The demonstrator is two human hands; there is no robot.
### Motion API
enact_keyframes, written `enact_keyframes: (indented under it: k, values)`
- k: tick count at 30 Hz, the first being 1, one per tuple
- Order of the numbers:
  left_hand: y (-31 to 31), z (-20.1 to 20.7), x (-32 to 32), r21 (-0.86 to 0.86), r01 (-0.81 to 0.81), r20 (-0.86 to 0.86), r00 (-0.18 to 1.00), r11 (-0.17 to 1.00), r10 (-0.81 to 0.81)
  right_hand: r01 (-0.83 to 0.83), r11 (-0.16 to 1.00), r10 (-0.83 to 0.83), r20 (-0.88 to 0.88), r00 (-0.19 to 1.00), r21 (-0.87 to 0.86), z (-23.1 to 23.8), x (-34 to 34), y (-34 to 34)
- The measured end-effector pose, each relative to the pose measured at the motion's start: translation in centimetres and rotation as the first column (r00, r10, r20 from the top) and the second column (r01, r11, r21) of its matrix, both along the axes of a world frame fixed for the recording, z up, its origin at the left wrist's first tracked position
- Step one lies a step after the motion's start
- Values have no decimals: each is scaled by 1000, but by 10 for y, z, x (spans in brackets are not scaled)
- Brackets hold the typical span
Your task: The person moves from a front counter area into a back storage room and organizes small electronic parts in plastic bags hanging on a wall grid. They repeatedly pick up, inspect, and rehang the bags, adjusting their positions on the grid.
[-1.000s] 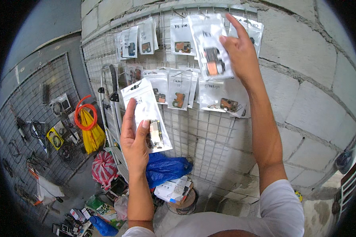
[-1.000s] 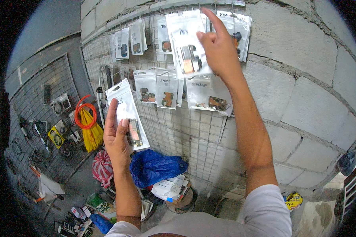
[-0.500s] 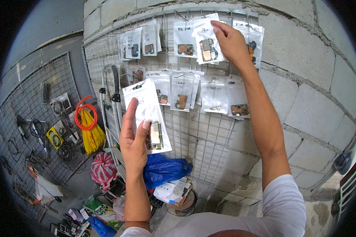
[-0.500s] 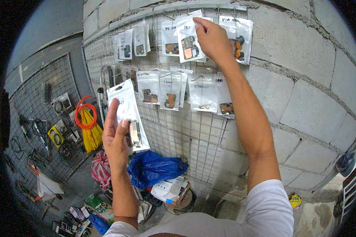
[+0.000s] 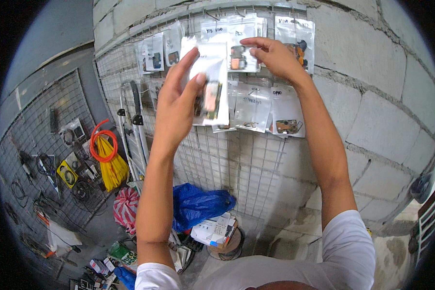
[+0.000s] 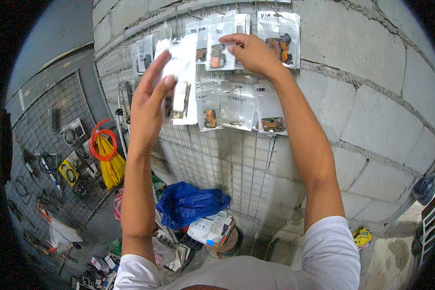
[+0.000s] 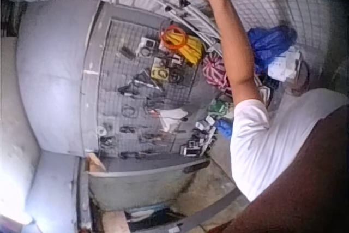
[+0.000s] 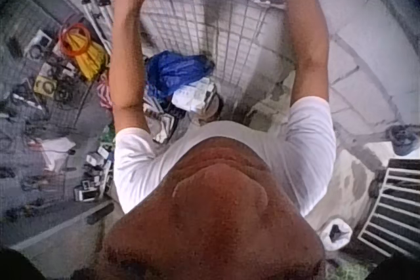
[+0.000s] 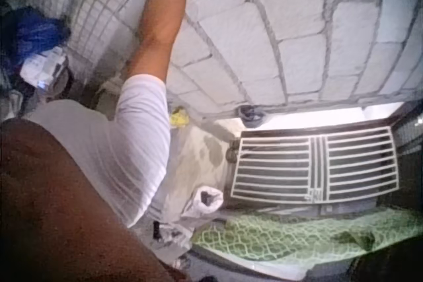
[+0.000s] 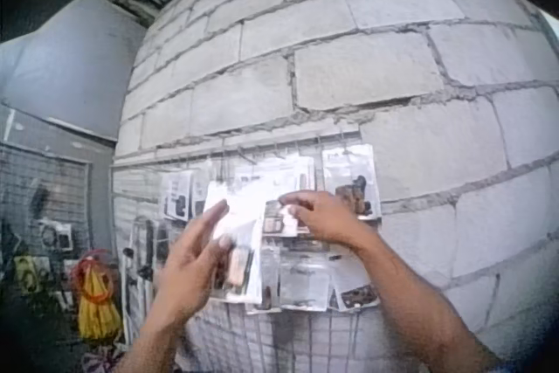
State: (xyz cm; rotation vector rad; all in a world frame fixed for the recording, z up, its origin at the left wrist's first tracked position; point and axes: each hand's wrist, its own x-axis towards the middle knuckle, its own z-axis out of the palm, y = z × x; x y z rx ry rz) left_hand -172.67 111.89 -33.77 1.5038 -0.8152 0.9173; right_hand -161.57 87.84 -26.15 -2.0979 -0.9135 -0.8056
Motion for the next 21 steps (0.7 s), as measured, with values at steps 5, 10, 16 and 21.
enact_keyframes:
  k: [5,10,16,21]
  values:
    - [-24,40,58,-25,104,5,995,994,-104,-250,942,252,23,968,223,-32,13,14]
    - [-46,60,98,-226,286,-96,945,931,-314,-438,658,448,149,881,612,-53,26,26]
    - [-59,80,110,-120,147,-59,986,982,-155,-387,644,468,60,882,660,-52,29,22]
    - [-50,86,116,89,34,-186,982,995,-17,-383,677,495,-4,869,629,-55,26,17]
